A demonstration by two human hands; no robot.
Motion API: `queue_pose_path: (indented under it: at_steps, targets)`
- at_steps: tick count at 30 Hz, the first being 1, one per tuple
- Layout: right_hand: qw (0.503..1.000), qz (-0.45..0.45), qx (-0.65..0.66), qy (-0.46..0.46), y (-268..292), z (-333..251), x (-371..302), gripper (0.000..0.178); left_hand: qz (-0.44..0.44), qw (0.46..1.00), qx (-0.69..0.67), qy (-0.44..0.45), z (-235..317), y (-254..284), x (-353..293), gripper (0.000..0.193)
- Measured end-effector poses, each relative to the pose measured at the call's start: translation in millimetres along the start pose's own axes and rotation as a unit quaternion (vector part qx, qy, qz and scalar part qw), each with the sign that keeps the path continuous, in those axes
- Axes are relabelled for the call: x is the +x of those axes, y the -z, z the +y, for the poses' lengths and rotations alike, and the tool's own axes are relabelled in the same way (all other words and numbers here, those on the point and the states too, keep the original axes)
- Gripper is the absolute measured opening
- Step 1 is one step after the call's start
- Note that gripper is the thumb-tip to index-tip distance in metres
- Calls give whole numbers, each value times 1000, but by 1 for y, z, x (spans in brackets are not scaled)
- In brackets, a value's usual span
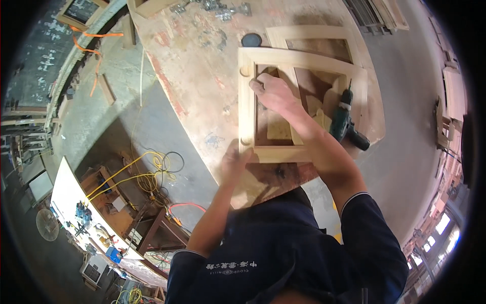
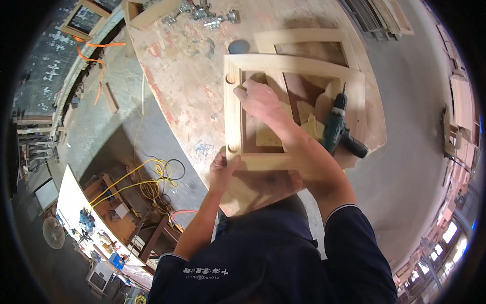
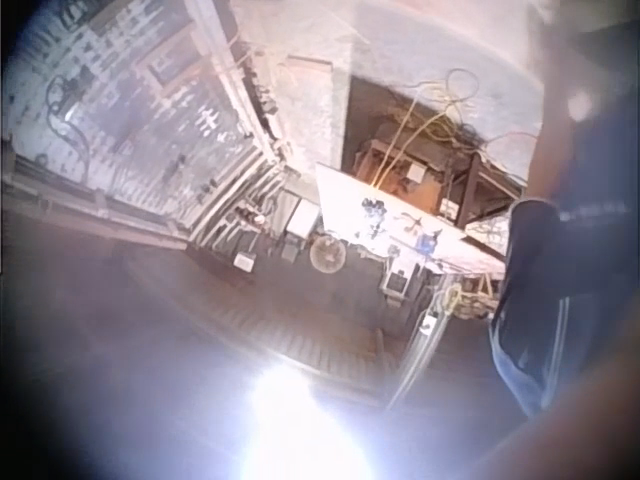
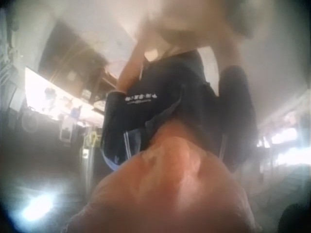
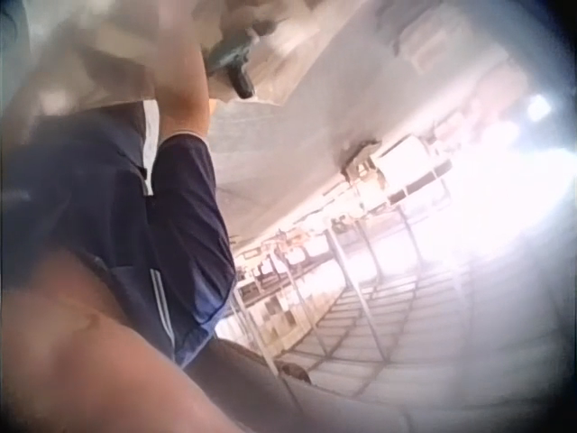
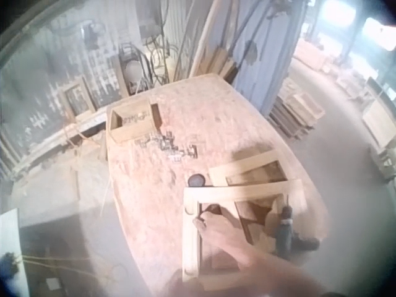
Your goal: The person measures a wooden drawer frame with a tape measure, retrieves a wooden box of screws, and uses a power drill to attach metal hinges to the inner corners of the frame on a workbench.
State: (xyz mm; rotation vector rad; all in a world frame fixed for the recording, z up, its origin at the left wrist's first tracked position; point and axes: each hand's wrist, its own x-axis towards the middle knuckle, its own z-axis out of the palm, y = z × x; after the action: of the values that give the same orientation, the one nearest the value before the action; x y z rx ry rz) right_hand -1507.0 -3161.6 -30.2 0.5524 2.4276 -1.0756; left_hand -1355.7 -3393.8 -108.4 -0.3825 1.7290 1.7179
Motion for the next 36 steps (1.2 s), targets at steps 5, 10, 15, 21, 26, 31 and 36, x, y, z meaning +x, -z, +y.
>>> queue_pose_path:
  at_steps: [5, 10, 15, 21, 26, 31, 36]
  targets:
    - [990, 43, -63, 121, -22, 31, 29, 26, -37, 997, -73, 14, 10, -6, -2, 40]
    - [959, -113, -89, 243, -58, 70, -25, 26, -52, 998, 33, 28, 20, 6, 1, 32]
    - [942, 137, 72, 296, -1, 57, -41, 16, 29, 956, 287, -55, 121, 27, 67, 38]
    - [947, 238, -173, 126, 84, 97, -12, 45, -49, 966, 249, 38, 147, -19, 125, 52]
    - [920, 339, -186, -58, 127, 162, -59, 83, 70, 943, 319, -68, 120, -59, 104, 60]
    - [950, 251, -90, -161, 119, 188, -113, 91, 34, 954, 283, -93, 143, -70, 114, 59]
    - [948, 267, -65, -158, 123, 194, -117, 90, -10, 909, 374, -184, 195, -109, 158, 61]
